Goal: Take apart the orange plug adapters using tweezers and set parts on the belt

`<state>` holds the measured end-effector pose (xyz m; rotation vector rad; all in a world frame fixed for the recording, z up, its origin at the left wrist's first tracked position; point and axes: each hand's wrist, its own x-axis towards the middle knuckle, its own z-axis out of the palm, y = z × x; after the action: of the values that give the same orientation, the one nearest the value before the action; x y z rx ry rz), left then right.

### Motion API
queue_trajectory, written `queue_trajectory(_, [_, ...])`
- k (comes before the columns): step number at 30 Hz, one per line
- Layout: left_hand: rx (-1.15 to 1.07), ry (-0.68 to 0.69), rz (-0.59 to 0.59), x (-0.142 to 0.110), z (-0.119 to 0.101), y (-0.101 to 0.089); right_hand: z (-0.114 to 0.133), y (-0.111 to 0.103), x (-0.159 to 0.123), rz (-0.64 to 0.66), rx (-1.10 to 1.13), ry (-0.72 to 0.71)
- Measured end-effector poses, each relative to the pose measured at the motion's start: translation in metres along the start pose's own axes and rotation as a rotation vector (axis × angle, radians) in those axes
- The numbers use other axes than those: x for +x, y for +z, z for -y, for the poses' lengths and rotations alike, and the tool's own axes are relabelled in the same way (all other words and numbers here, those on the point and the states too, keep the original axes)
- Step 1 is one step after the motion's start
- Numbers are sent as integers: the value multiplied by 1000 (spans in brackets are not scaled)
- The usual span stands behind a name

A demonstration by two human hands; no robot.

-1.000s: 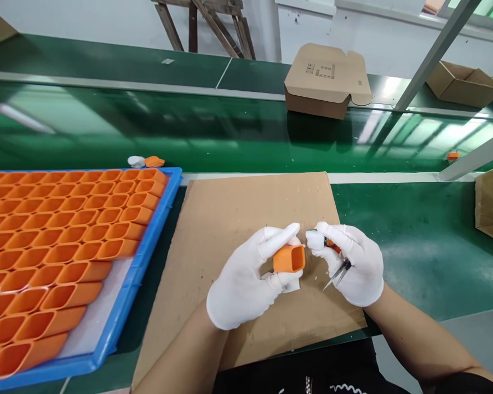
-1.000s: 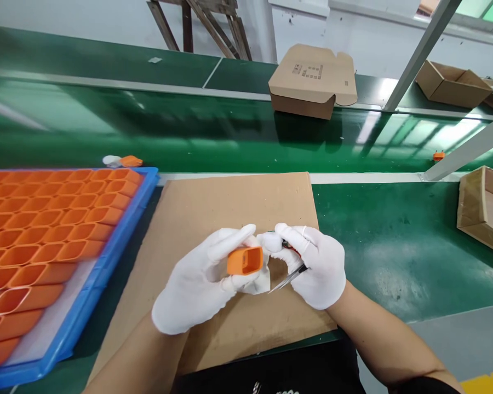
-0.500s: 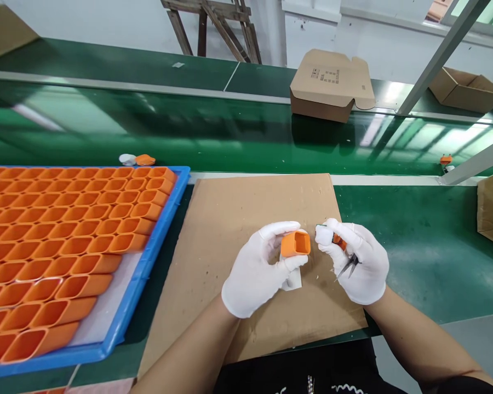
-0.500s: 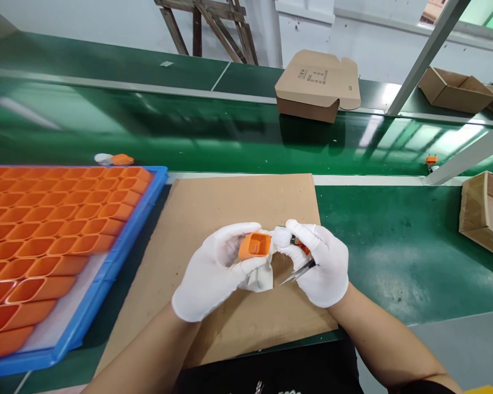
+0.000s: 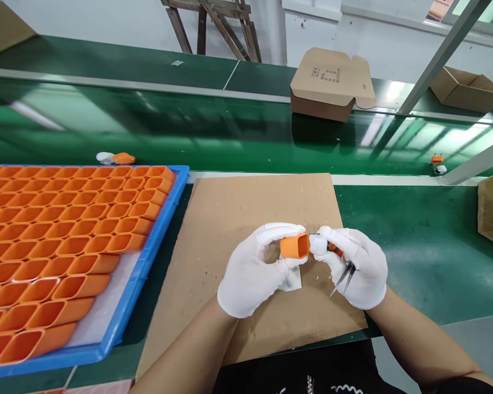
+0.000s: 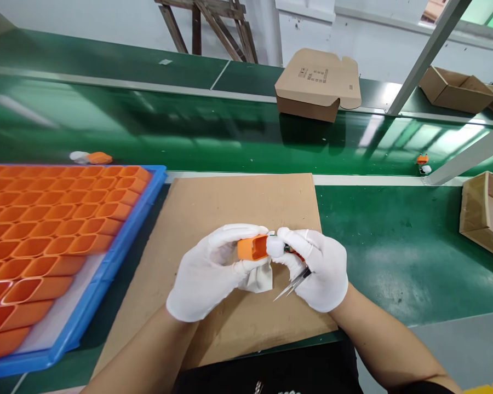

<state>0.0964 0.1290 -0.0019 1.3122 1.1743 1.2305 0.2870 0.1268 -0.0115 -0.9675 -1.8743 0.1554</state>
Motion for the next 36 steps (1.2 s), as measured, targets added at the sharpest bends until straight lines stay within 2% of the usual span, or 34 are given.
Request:
queue_trajectory(4, [-11, 30, 25, -1, 5, -2, 2, 0, 1, 15, 13, -31])
queue_trajectory(10, [-126, -41, 144, -5, 14, -5, 0, -1, -1, 101, -35, -51])
queue_trajectory(17, [-36, 81, 132, -9, 19, -7, 1, -2, -2, 151, -103, -62])
queue_trajectory(22, [20, 146, 69, -7, 22, -4, 3, -6, -1, 190, -212, -70])
queue_trajectory(26, [20, 101, -5, -6, 19, 1, 11, -9, 1, 302, -431, -100])
queue_trajectory(30, [0, 25, -54, -5, 18, 6, 24, -6, 2, 418, -580, -56])
queue_trajectory(36, [9, -165, -113, -1, 25, 10, 30, -4, 4, 655, -577, 70])
